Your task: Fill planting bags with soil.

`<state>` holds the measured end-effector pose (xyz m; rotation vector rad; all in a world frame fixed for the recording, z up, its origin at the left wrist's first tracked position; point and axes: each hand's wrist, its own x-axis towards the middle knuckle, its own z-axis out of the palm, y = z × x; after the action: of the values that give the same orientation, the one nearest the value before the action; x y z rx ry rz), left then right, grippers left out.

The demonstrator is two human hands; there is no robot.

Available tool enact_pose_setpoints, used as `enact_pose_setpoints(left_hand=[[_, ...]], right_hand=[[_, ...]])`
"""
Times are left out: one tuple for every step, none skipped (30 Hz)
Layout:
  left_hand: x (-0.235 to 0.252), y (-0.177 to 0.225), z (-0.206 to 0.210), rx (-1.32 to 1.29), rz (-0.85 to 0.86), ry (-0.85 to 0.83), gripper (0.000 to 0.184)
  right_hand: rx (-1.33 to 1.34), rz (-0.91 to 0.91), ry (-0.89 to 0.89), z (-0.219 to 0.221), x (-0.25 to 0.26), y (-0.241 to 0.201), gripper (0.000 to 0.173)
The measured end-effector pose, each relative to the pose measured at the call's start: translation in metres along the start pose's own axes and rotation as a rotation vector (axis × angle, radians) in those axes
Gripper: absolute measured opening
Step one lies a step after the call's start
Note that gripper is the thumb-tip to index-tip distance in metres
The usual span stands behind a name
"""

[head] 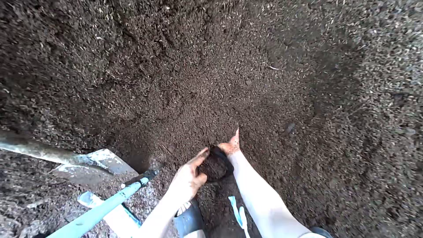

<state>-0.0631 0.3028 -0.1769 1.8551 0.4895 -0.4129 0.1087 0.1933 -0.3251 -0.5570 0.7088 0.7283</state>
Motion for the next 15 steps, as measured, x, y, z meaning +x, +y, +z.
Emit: enact_pose_setpoints(left_hand=[[0.001, 0.002, -0.004, -0.003, -0.025, 0.015, 0.072], [0.003, 0.004, -0.005, 0.001, -0.043, 0.023, 0.072], [0.005, 0.007, -0.005, 0.003, -0.057, 0.03, 0.071], [0.007, 0.01, -0.003, 0.004, -0.067, 0.033, 0.07], [0.009, 0.013, -0.001, 0.003, -0.077, 0.035, 0.07], [0.011, 0.016, 0.0, 0.011, -0.084, 0.04, 0.07], [0.014, 0.018, 0.002, 0.014, -0.092, 0.046, 0.069], [0.015, 0.02, 0.004, 0.014, -0.09, 0.059, 0.068], [0.016, 0.02, 0.006, 0.016, -0.081, 0.068, 0.067], [0.016, 0.019, 0.009, 0.016, -0.066, 0.086, 0.066], [0.016, 0.02, 0.012, 0.021, -0.057, 0.106, 0.064], [0.014, 0.021, 0.015, 0.032, -0.056, 0.12, 0.063], [0.011, 0.023, 0.018, 0.045, -0.069, 0.128, 0.062], [0.007, 0.024, 0.021, 0.06, -0.085, 0.143, 0.061], [0.002, 0.024, 0.023, 0.075, -0.099, 0.164, 0.059]], right_hand=[[-0.056, -0.012, -0.031, 0.007, -0.01, -0.01, 0.079], [-0.106, -0.023, -0.092, 0.015, -0.02, -0.02, 0.078], [-0.145, -0.028, -0.17, 0.022, -0.033, -0.031, 0.076], [-0.18, -0.024, -0.258, 0.027, -0.047, -0.042, 0.073], [-0.209, -0.001, -0.357, 0.03, -0.06, -0.052, 0.074], [-0.23, 0.038, -0.442, 0.034, -0.074, -0.062, 0.075], [-0.251, 0.073, -0.499, 0.038, -0.089, -0.069, 0.074], [-0.276, 0.101, -0.532, 0.042, -0.105, -0.073, 0.074], [-0.297, 0.128, -0.548, 0.044, -0.119, -0.074, 0.075], [-0.308, 0.16, -0.545, 0.044, -0.131, -0.072, 0.077], [-0.318, 0.178, -0.526, 0.042, -0.141, -0.068, 0.079], [-0.341, 0.175, -0.492, 0.038, -0.15, -0.061, 0.079], [-0.388, 0.148, -0.456, 0.035, -0.156, -0.054, 0.079], [-0.463, 0.096, -0.415, 0.034, -0.163, -0.047, 0.072], [-0.556, 0.028, -0.394, 0.032, -0.167, -0.041, 0.061]])
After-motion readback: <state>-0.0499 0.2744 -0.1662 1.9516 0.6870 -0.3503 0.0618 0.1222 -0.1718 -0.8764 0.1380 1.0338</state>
